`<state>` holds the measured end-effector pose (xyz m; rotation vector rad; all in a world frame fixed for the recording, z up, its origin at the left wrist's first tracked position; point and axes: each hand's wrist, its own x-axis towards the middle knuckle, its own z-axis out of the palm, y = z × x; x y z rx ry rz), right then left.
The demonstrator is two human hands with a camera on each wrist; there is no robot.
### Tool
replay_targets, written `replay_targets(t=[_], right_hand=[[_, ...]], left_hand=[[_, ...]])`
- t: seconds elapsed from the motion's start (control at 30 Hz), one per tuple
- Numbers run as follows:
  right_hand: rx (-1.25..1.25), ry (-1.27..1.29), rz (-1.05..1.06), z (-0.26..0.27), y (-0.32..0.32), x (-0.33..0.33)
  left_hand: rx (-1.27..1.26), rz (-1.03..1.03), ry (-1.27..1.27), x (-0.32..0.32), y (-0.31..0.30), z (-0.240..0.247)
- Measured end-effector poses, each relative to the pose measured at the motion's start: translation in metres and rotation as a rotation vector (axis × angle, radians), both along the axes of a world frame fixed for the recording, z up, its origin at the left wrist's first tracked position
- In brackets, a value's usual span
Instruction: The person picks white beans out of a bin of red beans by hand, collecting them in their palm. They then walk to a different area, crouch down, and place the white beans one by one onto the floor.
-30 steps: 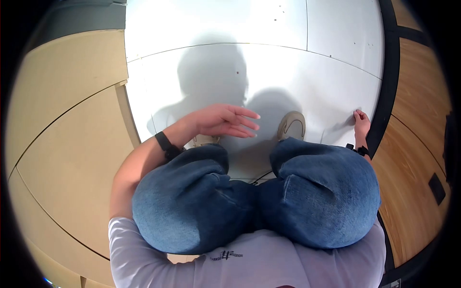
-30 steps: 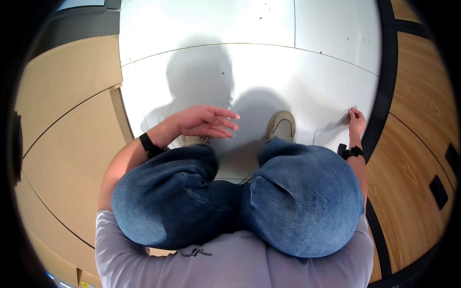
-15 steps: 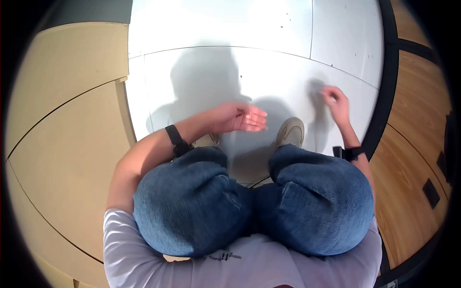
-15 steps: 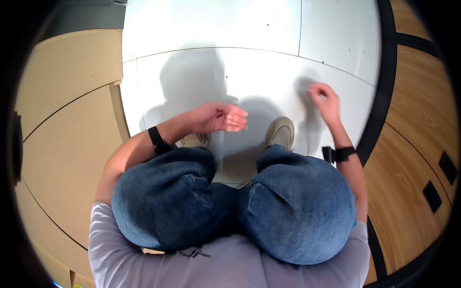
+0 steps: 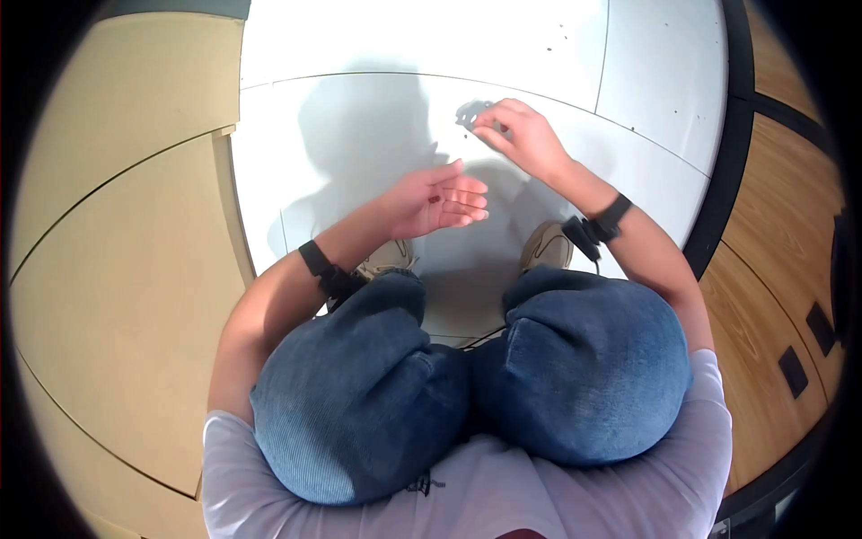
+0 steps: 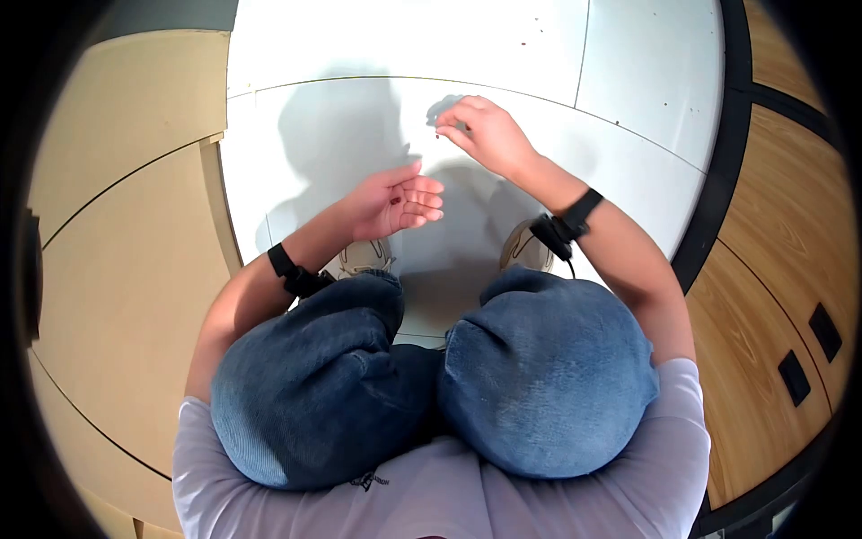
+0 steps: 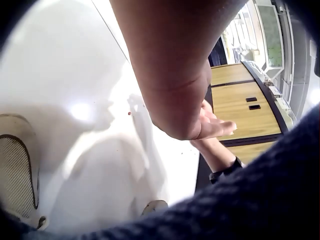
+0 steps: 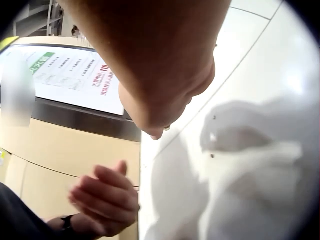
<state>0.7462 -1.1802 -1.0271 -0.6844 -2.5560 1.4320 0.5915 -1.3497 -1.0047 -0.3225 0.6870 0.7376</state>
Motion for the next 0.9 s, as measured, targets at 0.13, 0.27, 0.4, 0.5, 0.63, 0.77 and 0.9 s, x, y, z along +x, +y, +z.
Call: replay_targets(t=[0.13,0.27,0.4,0.5,0.63,0.77,0.9], right_hand=[[0.168,-0.106,0.076,-0.042,-0.009,-0.002],[0.193,-0.179,0.146,-0.066,-0.012,0.000],[0.213,-0.133,0.183,-0.074,-0.009,0.000],[0.033,0.024,0.078,-0.031,-0.011,-0.004],[0.081,0.264,0.176,0.030,-0.021,-0.002],[0.107,0.271,0.031,0.022,0.014,0.036],[0.222,-0.154,-0.683,-0.024,0.086,0.137]], left_hand=[[-0.010,0.053,-0.037,0.003,-0.007,-0.004],[-0.051,0.101,0.032,0.001,-0.006,-0.007],[-0.070,0.140,0.048,-0.004,-0.011,-0.015],[-0.203,0.144,0.216,-0.002,-0.005,-0.014],[-0.123,0.112,0.263,0.007,0.005,-0.008],[-0.066,0.090,0.191,0.016,0.028,-0.014],[0.016,0.049,0.051,0.017,0.040,-0.017]])
